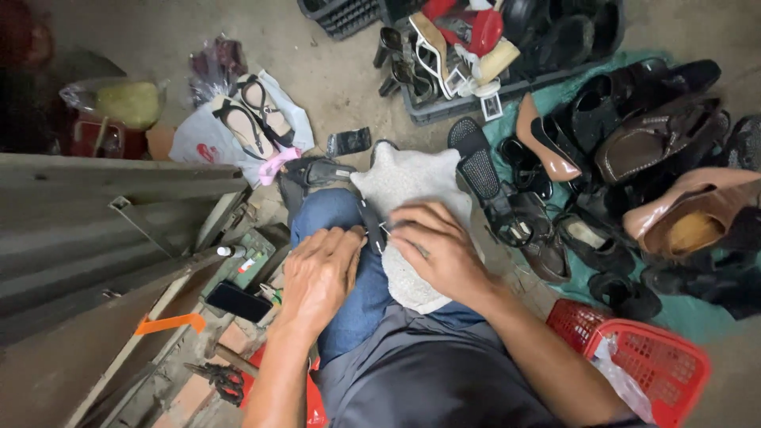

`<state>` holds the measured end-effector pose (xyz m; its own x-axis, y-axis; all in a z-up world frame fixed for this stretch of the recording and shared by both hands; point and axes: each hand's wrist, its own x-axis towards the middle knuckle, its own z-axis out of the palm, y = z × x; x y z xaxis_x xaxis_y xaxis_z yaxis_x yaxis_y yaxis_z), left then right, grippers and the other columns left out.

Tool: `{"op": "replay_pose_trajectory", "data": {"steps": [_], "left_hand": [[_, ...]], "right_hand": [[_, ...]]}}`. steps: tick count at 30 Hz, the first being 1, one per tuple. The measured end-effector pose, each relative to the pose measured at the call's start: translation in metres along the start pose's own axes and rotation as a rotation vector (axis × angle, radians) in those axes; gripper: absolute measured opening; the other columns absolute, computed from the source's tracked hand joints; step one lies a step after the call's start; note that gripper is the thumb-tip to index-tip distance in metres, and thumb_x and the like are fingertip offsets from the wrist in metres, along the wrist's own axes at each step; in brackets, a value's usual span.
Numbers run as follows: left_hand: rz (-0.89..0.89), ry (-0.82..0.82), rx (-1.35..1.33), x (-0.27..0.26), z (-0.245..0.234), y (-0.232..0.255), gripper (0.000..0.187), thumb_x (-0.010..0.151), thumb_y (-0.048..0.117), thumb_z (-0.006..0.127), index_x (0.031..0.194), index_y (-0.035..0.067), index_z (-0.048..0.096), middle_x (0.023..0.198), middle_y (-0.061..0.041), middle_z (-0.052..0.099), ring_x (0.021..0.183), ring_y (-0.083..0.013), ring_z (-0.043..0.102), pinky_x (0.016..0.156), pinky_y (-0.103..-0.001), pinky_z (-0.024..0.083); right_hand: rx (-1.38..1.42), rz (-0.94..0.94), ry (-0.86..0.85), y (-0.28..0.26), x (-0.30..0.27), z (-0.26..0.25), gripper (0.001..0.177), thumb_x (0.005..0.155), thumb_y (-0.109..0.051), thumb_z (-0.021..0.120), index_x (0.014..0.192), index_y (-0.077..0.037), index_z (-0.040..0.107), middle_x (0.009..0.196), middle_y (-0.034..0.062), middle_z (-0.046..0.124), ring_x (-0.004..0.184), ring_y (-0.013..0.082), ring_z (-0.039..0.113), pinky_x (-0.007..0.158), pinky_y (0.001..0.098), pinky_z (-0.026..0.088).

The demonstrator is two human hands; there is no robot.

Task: Hand-stitching a shoe sole to the upper part of a shoe using a needle and thread.

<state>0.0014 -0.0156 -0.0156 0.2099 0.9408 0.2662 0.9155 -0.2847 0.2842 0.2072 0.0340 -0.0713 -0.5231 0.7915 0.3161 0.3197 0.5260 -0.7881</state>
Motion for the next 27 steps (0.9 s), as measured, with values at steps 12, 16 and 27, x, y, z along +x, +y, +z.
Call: {"op": "replay_pose_trajectory", "data": {"steps": [12,16,27], "left_hand": [[0.011,0.035,-0.097,0.001,0.000,0.000,0.020,0.105,0.026,0.058,0.093,0.016,0.071,0.065,-0.004,0.056,0.066,-0.0243,0.061,0.059,-0.034,0.051],[-0.014,0.022,-0.142,-0.005,0.000,-0.005,0.022,0.105,0.028,0.057,0.095,0.014,0.071,0.065,-0.004,0.056,0.065,-0.0255,0.061,0.059,-0.036,0.051],[-0.701,-0.182,0.056,-0.079,0.012,-0.061,0.062,0.080,0.072,0.075,0.072,0.011,0.067,0.054,-0.012,0.064,0.064,-0.0381,0.070,0.060,-0.048,0.052]], "right_hand": [[0.137,0.329,-0.091,-0.018,0.012,-0.018,0.024,0.097,-0.012,0.065,0.119,-0.011,0.075,0.098,0.0103,0.081,0.092,0.0253,0.079,0.078,0.0377,0.061],[0.055,0.271,-0.252,-0.028,0.016,-0.022,0.032,0.097,-0.013,0.063,0.128,-0.010,0.066,0.091,0.0090,0.080,0.084,0.0310,0.077,0.071,0.0451,0.060],[-0.071,0.267,-0.020,-0.013,-0.007,-0.010,0.026,0.097,-0.020,0.069,0.121,-0.014,0.076,0.095,0.0041,0.082,0.077,0.0213,0.078,0.060,0.0341,0.060]]}}
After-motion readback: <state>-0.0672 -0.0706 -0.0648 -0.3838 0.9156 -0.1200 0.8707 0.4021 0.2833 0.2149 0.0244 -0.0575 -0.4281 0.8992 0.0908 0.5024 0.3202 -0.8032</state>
